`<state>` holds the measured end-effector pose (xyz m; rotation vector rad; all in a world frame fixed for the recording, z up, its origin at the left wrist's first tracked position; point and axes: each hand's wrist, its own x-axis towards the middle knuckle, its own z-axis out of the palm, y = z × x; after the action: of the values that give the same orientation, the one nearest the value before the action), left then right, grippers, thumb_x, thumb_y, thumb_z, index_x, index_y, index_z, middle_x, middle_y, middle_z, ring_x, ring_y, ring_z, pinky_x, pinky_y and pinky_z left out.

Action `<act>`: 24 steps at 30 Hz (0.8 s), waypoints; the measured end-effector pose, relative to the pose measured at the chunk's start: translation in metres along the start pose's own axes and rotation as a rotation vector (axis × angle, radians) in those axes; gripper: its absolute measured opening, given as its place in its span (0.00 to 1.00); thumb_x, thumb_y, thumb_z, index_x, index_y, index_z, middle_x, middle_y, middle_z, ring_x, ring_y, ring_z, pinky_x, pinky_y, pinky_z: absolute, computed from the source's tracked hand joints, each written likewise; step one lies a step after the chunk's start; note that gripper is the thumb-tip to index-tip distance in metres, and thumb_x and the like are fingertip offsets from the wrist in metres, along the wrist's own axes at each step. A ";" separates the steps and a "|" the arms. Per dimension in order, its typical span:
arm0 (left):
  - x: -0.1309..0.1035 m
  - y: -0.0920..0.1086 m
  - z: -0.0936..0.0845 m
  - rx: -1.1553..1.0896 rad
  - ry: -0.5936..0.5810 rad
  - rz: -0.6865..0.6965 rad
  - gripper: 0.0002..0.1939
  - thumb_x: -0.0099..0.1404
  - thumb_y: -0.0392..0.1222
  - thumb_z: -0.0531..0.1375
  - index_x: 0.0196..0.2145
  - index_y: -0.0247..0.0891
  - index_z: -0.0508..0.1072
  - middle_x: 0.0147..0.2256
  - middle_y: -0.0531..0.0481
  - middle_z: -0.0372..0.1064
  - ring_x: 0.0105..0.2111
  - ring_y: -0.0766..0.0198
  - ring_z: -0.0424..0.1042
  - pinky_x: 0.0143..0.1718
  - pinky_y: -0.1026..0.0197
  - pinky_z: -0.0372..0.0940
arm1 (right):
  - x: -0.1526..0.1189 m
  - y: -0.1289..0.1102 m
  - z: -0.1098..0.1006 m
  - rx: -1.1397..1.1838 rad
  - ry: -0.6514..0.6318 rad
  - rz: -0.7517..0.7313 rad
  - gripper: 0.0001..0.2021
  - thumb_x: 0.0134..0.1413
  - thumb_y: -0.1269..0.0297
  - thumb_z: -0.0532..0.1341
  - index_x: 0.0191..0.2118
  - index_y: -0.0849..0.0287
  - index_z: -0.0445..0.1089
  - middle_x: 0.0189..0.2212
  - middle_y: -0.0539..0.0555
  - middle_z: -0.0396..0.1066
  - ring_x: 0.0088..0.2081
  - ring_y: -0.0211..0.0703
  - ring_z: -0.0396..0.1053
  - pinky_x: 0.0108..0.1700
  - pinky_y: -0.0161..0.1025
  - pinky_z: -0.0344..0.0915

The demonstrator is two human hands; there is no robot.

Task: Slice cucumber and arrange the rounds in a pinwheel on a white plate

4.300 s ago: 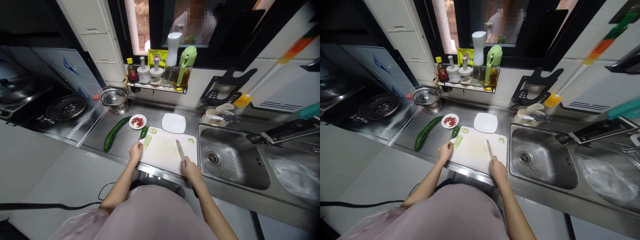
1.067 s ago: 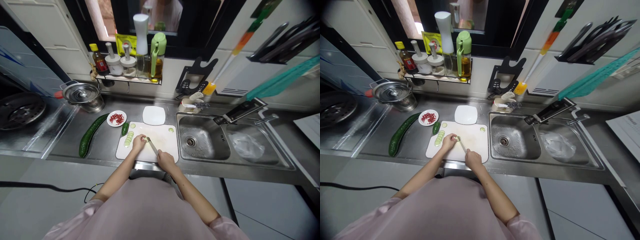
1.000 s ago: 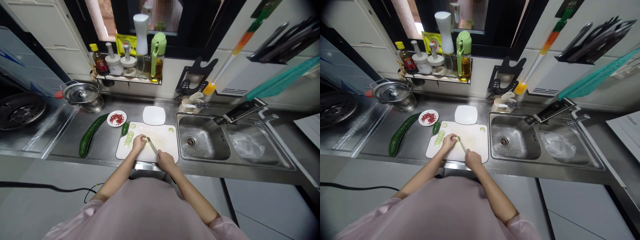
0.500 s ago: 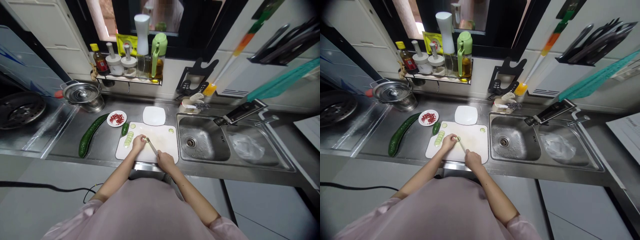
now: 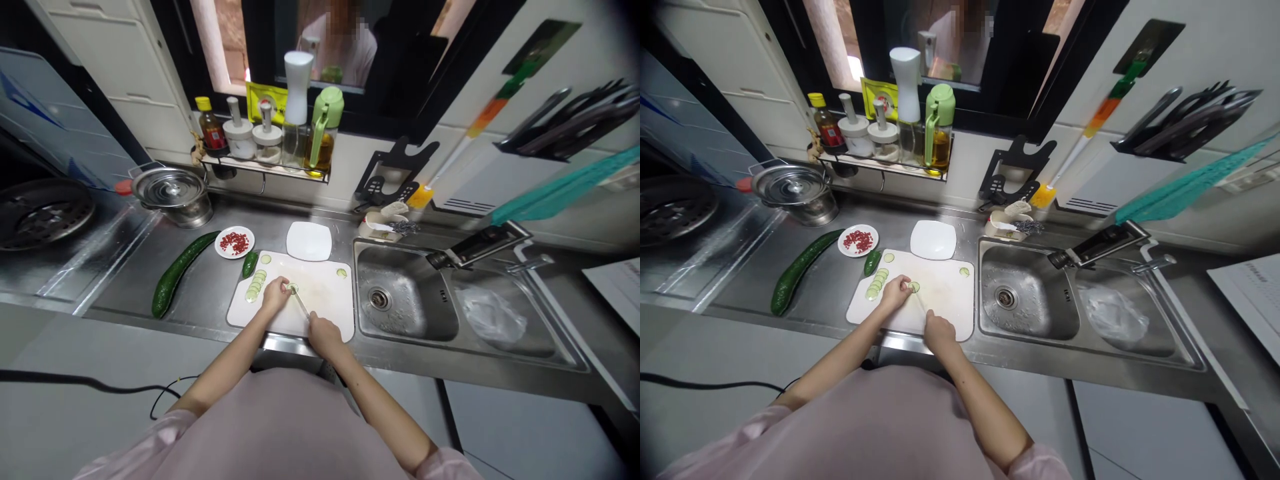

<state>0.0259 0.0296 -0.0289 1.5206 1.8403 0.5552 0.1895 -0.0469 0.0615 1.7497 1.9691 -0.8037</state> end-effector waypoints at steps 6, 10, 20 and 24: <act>0.000 0.001 0.001 0.011 -0.005 0.005 0.10 0.57 0.37 0.62 0.39 0.39 0.73 0.29 0.53 0.70 0.30 0.65 0.68 0.32 0.65 0.57 | 0.001 0.000 0.002 0.003 0.017 -0.006 0.15 0.60 0.74 0.47 0.51 0.63 0.61 0.41 0.65 0.73 0.46 0.53 0.72 0.41 0.42 0.64; 0.000 0.002 0.001 0.009 0.003 0.014 0.10 0.56 0.35 0.61 0.38 0.39 0.73 0.29 0.53 0.70 0.31 0.65 0.68 0.33 0.65 0.57 | 0.001 0.000 0.001 -0.001 0.015 -0.005 0.15 0.59 0.73 0.48 0.51 0.63 0.61 0.42 0.65 0.73 0.46 0.53 0.72 0.41 0.42 0.64; -0.001 0.003 -0.001 0.026 -0.005 0.007 0.10 0.57 0.34 0.62 0.38 0.39 0.73 0.30 0.52 0.71 0.31 0.65 0.68 0.33 0.65 0.57 | 0.001 -0.005 -0.007 -0.006 0.018 0.006 0.15 0.60 0.72 0.48 0.51 0.63 0.61 0.42 0.66 0.73 0.47 0.53 0.72 0.41 0.42 0.64; 0.000 0.004 -0.001 0.026 -0.008 -0.002 0.10 0.56 0.34 0.62 0.38 0.39 0.73 0.30 0.52 0.71 0.31 0.65 0.68 0.33 0.65 0.57 | 0.003 -0.005 -0.007 -0.009 0.017 -0.002 0.15 0.59 0.72 0.48 0.51 0.63 0.62 0.42 0.66 0.73 0.47 0.54 0.72 0.42 0.43 0.64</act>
<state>0.0275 0.0301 -0.0254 1.5351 1.8498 0.5254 0.1847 -0.0407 0.0656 1.7558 1.9827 -0.7817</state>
